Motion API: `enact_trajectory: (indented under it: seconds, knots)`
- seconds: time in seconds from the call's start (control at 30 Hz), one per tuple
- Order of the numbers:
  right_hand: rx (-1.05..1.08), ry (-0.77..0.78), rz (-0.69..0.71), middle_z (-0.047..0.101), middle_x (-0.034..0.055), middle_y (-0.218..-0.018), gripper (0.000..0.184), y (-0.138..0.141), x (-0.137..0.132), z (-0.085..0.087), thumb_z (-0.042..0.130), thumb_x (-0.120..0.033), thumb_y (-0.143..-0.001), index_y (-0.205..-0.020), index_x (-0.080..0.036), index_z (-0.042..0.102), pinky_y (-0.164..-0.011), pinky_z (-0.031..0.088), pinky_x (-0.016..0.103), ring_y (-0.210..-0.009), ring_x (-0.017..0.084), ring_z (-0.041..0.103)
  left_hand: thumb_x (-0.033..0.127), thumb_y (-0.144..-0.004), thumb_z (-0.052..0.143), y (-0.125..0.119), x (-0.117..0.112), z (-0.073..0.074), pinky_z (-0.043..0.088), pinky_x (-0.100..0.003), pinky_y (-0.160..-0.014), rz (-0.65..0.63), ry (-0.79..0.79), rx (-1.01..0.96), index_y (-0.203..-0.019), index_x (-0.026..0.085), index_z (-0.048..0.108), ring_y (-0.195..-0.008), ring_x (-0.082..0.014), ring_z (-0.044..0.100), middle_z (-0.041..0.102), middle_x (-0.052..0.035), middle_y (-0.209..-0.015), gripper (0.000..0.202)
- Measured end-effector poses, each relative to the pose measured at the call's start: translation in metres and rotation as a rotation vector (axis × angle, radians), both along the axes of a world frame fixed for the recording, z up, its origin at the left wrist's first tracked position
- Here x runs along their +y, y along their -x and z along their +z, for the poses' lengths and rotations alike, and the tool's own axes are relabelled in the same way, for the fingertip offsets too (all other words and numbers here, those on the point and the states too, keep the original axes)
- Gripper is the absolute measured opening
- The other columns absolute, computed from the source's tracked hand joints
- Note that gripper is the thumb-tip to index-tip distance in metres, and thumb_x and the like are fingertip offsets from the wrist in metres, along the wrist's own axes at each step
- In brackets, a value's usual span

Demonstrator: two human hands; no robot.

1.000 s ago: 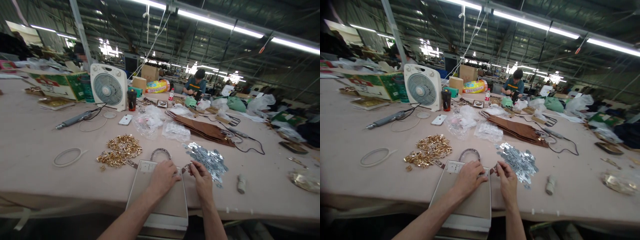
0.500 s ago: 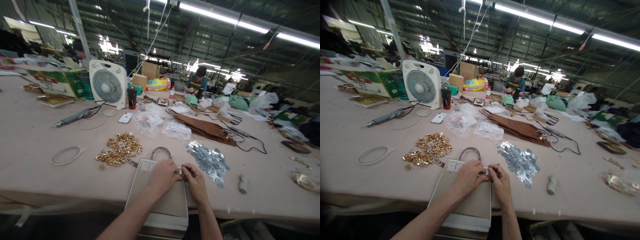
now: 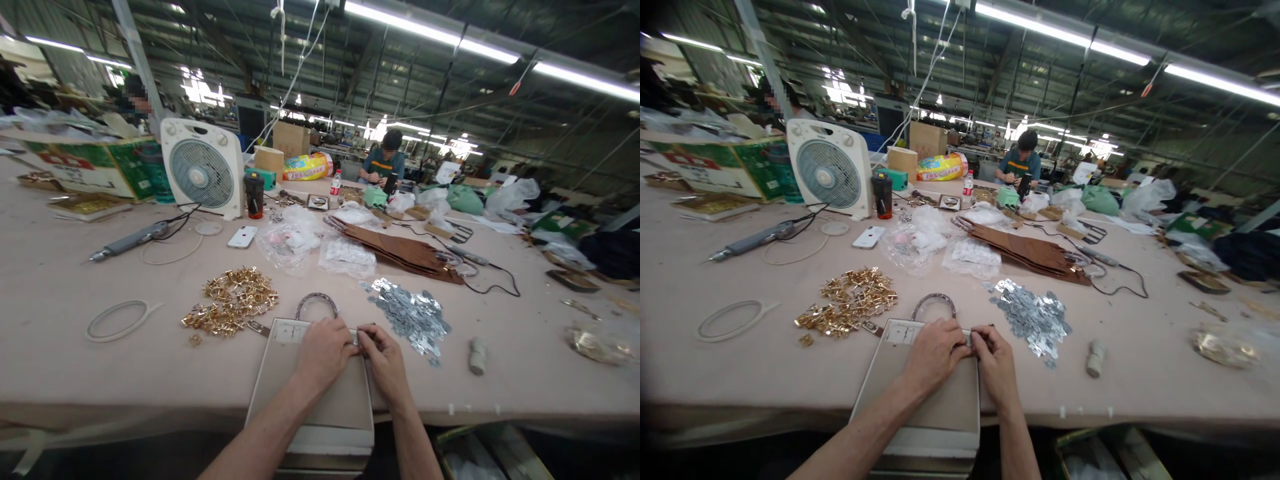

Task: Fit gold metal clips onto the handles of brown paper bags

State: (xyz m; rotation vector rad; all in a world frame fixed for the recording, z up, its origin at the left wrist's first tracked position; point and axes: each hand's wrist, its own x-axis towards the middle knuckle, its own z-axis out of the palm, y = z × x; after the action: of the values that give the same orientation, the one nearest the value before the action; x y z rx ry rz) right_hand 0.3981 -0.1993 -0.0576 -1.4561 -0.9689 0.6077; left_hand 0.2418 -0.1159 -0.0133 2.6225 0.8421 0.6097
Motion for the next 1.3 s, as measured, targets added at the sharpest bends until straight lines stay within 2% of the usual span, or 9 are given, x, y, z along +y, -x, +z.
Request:
enact_trajectory:
  seconds: [0.17,0.3,0.37,0.47,0.53,0.73,0.93,1.1,1.3]
  knots:
    - [-0.029,0.012,-0.022,0.072,0.004,-0.088,0.034,0.0,-0.001,0.003,0.071,-0.053,-0.091,-0.102,-0.021,0.074,-0.076,0.052,0.032,-0.082,0.022,0.064,0.045,-0.092,0.075,0.002,0.003,-0.006,0.044,-0.037,-0.084,-0.014,0.032,-0.039,-0.092,0.023,0.073,-0.098,-0.023,0.061,0.068,-0.0034,-0.101,0.021]
    - [-0.074,-0.019,-0.037,0.073,0.0057,-0.094,0.03,-0.003,-0.003,0.007,0.071,-0.051,-0.091,-0.095,-0.022,0.075,-0.087,0.051,0.035,-0.092,0.025,0.065,0.055,-0.071,0.09,0.004,0.006,-0.01,0.049,-0.038,-0.087,0.0,0.077,-0.08,-0.108,0.023,0.072,-0.102,-0.0263,0.062,0.066,-0.0056,-0.107,0.052]
    - [-0.102,-0.046,0.001,0.073,0.0078,-0.105,0.028,-0.004,-0.004,0.009,0.073,-0.051,-0.089,-0.09,-0.023,0.077,-0.096,0.05,0.039,-0.104,0.028,0.065,0.055,-0.068,0.092,0.003,0.007,-0.01,0.049,-0.038,-0.086,0.01,0.087,-0.076,-0.108,0.022,0.072,-0.101,-0.0266,0.062,0.065,-0.006,-0.107,0.055]
    - [-0.139,-0.03,0.057,0.069,0.0094,-0.122,0.027,-0.004,-0.005,0.013,0.074,-0.05,-0.088,-0.086,-0.024,0.079,-0.105,0.046,0.042,-0.119,0.03,0.061,0.053,-0.07,0.091,0.002,0.008,-0.011,0.049,-0.036,-0.084,0.017,0.091,-0.074,-0.102,0.022,0.073,-0.098,-0.0254,0.061,0.064,-0.0059,-0.103,0.047]
    - [-0.162,0.002,0.072,0.068,0.0094,-0.125,0.027,-0.003,-0.004,0.014,0.074,-0.05,-0.089,-0.087,-0.024,0.08,-0.107,0.045,0.042,-0.121,0.03,0.061,0.055,-0.072,0.089,0.001,0.007,-0.012,0.049,-0.036,-0.084,0.011,0.085,-0.08,-0.099,0.022,0.074,-0.098,-0.0251,0.061,0.063,-0.0061,-0.101,0.045]
    - [-0.241,0.031,0.049,0.067,0.0074,-0.123,0.022,0.002,0.0,0.012,0.072,-0.046,-0.091,-0.087,-0.026,0.079,-0.105,0.045,0.04,-0.119,0.028,0.061,0.059,-0.076,0.085,0.001,0.007,-0.013,0.049,-0.037,-0.086,0.011,0.091,-0.099,-0.102,0.022,0.074,-0.099,-0.0255,0.06,0.063,-0.0068,-0.102,0.046]
    - [-0.21,0.029,0.071,0.068,0.008,-0.122,0.023,0.003,0.0,0.015,0.073,-0.047,-0.09,-0.087,-0.025,0.08,-0.105,0.046,0.04,-0.118,0.028,0.062,0.06,-0.077,0.084,0.001,0.007,-0.012,0.049,-0.037,-0.084,0.006,0.095,-0.097,-0.099,0.022,0.074,-0.097,-0.0252,0.06,0.063,-0.0069,-0.101,0.045]
    - [-0.213,0.025,0.031,0.069,0.0082,-0.118,0.023,0.007,0.001,0.015,0.074,-0.047,-0.089,-0.085,-0.026,0.08,-0.102,0.048,0.04,-0.114,0.028,0.063,0.062,-0.082,0.078,0.001,0.007,-0.013,0.05,-0.037,-0.086,-0.001,0.109,-0.124,-0.102,0.022,0.074,-0.099,-0.0256,0.06,0.063,-0.0075,-0.101,0.045]
    - [-0.269,0.022,0.004,0.071,0.0092,-0.114,0.023,0.006,0.005,0.012,0.073,-0.048,-0.089,-0.086,-0.026,0.081,-0.103,0.048,0.042,-0.113,0.029,0.064,0.058,-0.083,0.078,0.001,0.008,-0.014,0.05,-0.037,-0.086,0.009,0.097,-0.126,-0.103,0.022,0.073,-0.099,-0.0259,0.06,0.063,-0.0078,-0.102,0.042]
